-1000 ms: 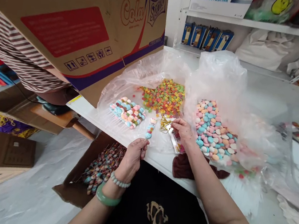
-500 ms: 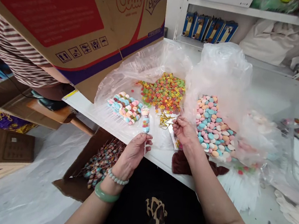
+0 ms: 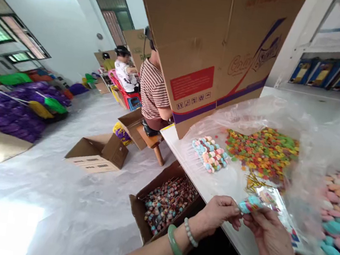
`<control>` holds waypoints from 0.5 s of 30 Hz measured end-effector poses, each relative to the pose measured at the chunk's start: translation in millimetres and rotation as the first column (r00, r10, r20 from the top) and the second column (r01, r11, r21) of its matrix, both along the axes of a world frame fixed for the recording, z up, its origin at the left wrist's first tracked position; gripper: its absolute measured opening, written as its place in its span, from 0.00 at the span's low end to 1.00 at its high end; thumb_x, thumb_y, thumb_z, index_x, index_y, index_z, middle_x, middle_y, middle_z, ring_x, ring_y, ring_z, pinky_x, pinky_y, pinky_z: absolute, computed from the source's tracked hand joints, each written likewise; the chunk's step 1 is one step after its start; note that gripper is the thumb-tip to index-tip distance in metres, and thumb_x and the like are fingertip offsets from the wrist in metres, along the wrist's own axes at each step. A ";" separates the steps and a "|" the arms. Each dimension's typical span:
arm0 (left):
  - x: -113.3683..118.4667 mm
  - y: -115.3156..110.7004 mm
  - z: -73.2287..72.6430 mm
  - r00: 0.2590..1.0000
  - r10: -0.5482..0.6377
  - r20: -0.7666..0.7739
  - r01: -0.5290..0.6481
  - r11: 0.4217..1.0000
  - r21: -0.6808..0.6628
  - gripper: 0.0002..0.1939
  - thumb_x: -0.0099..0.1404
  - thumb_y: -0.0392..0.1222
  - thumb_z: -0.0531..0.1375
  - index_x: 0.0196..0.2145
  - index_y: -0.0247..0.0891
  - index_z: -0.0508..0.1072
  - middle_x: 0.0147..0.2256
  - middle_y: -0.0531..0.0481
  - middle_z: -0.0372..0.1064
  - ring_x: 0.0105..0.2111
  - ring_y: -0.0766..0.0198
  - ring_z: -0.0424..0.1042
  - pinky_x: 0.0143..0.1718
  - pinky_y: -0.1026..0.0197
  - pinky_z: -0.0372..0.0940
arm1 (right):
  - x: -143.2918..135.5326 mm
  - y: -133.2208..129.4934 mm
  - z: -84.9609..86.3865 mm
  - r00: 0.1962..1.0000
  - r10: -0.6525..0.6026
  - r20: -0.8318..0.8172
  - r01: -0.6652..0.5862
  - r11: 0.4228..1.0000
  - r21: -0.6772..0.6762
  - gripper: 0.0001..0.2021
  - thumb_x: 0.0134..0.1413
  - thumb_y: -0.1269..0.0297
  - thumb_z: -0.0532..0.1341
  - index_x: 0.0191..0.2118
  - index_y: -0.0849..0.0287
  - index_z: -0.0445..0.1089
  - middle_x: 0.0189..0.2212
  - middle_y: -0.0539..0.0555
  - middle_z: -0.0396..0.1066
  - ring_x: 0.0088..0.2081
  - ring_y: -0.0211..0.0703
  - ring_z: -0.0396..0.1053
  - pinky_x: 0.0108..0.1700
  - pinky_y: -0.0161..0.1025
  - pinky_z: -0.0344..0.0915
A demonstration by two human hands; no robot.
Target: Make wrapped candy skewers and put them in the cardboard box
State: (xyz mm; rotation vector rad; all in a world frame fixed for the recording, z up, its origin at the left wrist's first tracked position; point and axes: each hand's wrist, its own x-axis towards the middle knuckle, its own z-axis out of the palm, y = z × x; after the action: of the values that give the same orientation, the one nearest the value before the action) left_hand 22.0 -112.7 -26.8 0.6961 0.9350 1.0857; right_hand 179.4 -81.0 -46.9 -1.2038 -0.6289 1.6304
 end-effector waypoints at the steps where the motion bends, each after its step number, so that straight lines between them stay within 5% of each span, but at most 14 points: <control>1: -0.5 -0.4 1.4 0.999 0.032 0.004 -0.032 0.999 0.001 0.24 0.46 0.58 0.68 0.24 0.34 0.70 0.22 0.49 0.68 0.21 0.66 0.66 0.30 0.58 0.64 | 0.5 -2.1 0.6 0.999 -0.003 0.040 0.002 1.000 0.012 0.19 0.24 0.59 0.76 0.28 0.57 0.74 0.24 0.50 0.75 0.22 0.41 0.71 0.26 0.36 0.71; 3: -1.8 -0.6 4.8 0.997 0.070 -0.031 -0.070 0.997 0.019 0.23 0.45 0.58 0.68 0.23 0.34 0.69 0.21 0.51 0.66 0.20 0.68 0.64 0.28 0.60 0.62 | 1.5 -7.6 5.2 0.983 0.027 0.181 -0.040 0.997 0.068 0.17 0.26 0.56 0.75 0.26 0.56 0.74 0.25 0.52 0.76 0.25 0.43 0.72 0.27 0.37 0.72; 7: -6.2 1.5 6.5 0.984 -0.058 -0.168 0.066 0.997 0.042 0.21 0.47 0.57 0.67 0.23 0.35 0.69 0.17 0.55 0.63 0.19 0.70 0.61 0.26 0.62 0.58 | 6.3 -11.5 15.3 0.863 0.169 0.476 -0.265 0.954 0.143 0.15 0.27 0.53 0.72 0.26 0.55 0.78 0.31 0.55 0.79 0.37 0.52 0.74 0.39 0.41 0.72; 11: -8.3 3.3 2.2 0.971 -0.155 -0.184 0.163 0.986 0.030 0.22 0.47 0.58 0.66 0.24 0.35 0.69 0.18 0.55 0.64 0.19 0.69 0.62 0.26 0.62 0.58 | 12.1 -5.9 9.8 0.791 0.308 0.528 -0.391 0.919 0.049 0.15 0.29 0.50 0.69 0.24 0.56 0.79 0.27 0.57 0.78 0.35 0.55 0.74 0.40 0.45 0.71; 15: -8.2 -0.9 3.5 0.967 -0.176 -0.186 0.186 0.982 0.036 0.20 0.49 0.57 0.66 0.24 0.35 0.70 0.17 0.55 0.63 0.18 0.71 0.61 0.24 0.64 0.59 | 9.8 -7.3 4.8 0.785 0.311 0.535 -0.396 0.917 0.048 0.12 0.30 0.54 0.68 0.22 0.57 0.78 0.22 0.54 0.74 0.30 0.49 0.69 0.35 0.42 0.67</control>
State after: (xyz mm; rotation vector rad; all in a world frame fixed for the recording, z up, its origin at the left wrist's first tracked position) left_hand 13.7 -113.6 -23.2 0.9188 0.9797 0.8987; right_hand 189.2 -88.3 -42.1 -1.4821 -1.3792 1.5093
